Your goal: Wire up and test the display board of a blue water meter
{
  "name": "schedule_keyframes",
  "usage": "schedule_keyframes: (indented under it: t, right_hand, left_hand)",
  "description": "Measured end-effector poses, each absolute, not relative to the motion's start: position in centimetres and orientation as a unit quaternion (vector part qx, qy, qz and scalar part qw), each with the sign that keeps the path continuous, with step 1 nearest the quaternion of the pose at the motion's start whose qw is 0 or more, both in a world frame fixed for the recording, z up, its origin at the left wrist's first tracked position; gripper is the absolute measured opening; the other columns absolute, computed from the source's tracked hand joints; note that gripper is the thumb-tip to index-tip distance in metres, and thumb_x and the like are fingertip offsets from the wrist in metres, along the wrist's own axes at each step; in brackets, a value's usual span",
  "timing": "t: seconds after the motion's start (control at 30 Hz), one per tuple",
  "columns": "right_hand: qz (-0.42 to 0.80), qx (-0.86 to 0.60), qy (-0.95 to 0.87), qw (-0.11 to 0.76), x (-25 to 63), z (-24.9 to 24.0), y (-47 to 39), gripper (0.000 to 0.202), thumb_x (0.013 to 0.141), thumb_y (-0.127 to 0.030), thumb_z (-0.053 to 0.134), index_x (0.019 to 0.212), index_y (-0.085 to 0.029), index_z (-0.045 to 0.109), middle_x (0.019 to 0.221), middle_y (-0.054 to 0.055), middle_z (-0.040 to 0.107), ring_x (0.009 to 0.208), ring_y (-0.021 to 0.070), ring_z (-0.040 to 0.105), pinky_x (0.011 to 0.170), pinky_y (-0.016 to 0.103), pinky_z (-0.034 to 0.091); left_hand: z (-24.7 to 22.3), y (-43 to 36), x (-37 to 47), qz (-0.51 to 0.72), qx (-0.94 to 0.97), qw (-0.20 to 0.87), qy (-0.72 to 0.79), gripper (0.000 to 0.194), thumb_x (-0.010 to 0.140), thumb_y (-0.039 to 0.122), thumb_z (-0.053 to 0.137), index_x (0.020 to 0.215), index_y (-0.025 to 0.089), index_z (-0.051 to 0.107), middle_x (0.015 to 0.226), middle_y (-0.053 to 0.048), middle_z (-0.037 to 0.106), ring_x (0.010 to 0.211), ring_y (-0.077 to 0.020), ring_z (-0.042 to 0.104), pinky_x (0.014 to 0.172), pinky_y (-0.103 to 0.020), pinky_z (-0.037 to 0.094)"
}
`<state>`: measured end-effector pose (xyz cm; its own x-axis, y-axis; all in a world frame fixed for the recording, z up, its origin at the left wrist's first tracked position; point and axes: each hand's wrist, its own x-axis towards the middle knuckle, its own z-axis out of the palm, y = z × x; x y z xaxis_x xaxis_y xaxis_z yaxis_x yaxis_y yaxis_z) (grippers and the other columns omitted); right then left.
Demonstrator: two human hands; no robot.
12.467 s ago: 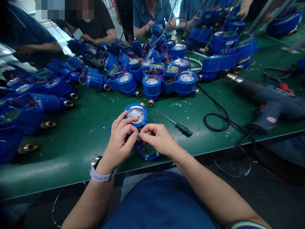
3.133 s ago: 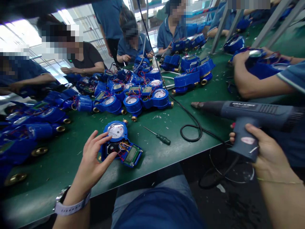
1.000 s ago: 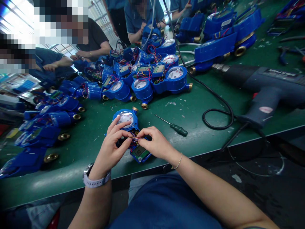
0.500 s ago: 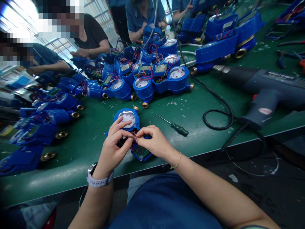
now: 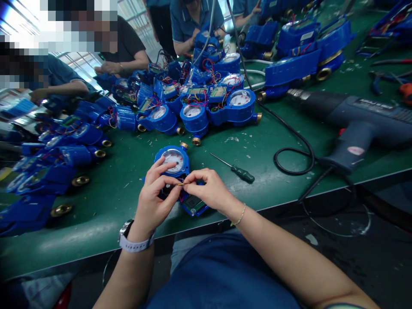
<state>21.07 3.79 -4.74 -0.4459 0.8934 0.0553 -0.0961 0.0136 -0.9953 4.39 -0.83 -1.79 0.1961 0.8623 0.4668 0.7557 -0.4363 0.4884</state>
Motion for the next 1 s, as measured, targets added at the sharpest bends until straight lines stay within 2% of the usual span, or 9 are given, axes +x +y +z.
schedule_keyframes:
  t: [0.1,0.63,0.83,1.0]
  right_hand:
    - [0.636,-0.341,-0.574,0.387,21.18,-4.67,3.73,0.012,0.071,-0.013,0.061,0.071,-0.016,0.072,0.072,0.000,0.067,0.071,0.0137,0.056,0.068,0.026,0.039]
    - [0.638,-0.364,-0.570,0.368,21.15,-4.14,3.73,0.009,0.068,-0.020,0.063,0.067,-0.016,0.071,0.069,0.001,0.065,0.068,0.0136,0.054,0.064,0.025,0.040]
    - [0.620,-0.367,-0.589,0.367,20.89,-4.31,4.04,0.012,0.070,-0.024,0.064,0.068,-0.015,0.070,0.061,0.000,0.056,0.063,0.0123,0.047,0.061,0.025,0.037]
    - [0.602,-0.374,-0.612,0.350,20.98,-4.09,4.01,0.009,0.070,-0.016,0.059,0.065,-0.015,0.067,0.060,-0.001,0.055,0.063,0.0117,0.047,0.063,0.024,0.037]
  left_hand:
    - [-1.85,-0.85,4.44,0.358,0.766,0.073,0.528,0.006,0.087,0.013,0.061,0.087,0.018,0.064,0.128,-0.012,0.060,0.139,-0.0297,0.041,0.111,-0.057,0.037]
    - [-1.92,-0.99,4.33,0.371,0.764,0.077,0.522,0.008,0.087,0.013,0.063,0.088,0.020,0.065,0.127,-0.010,0.060,0.139,-0.0289,0.041,0.112,-0.057,0.038]
    - [-2.02,-1.03,4.29,0.379,0.764,0.065,0.519,0.006,0.087,0.015,0.065,0.088,0.020,0.068,0.124,-0.009,0.062,0.137,-0.0293,0.043,0.111,-0.057,0.039]
    - [-2.08,-1.18,4.50,0.379,0.757,0.056,0.529,0.007,0.087,0.014,0.065,0.086,0.020,0.067,0.122,-0.008,0.063,0.137,-0.0295,0.043,0.111,-0.057,0.039]
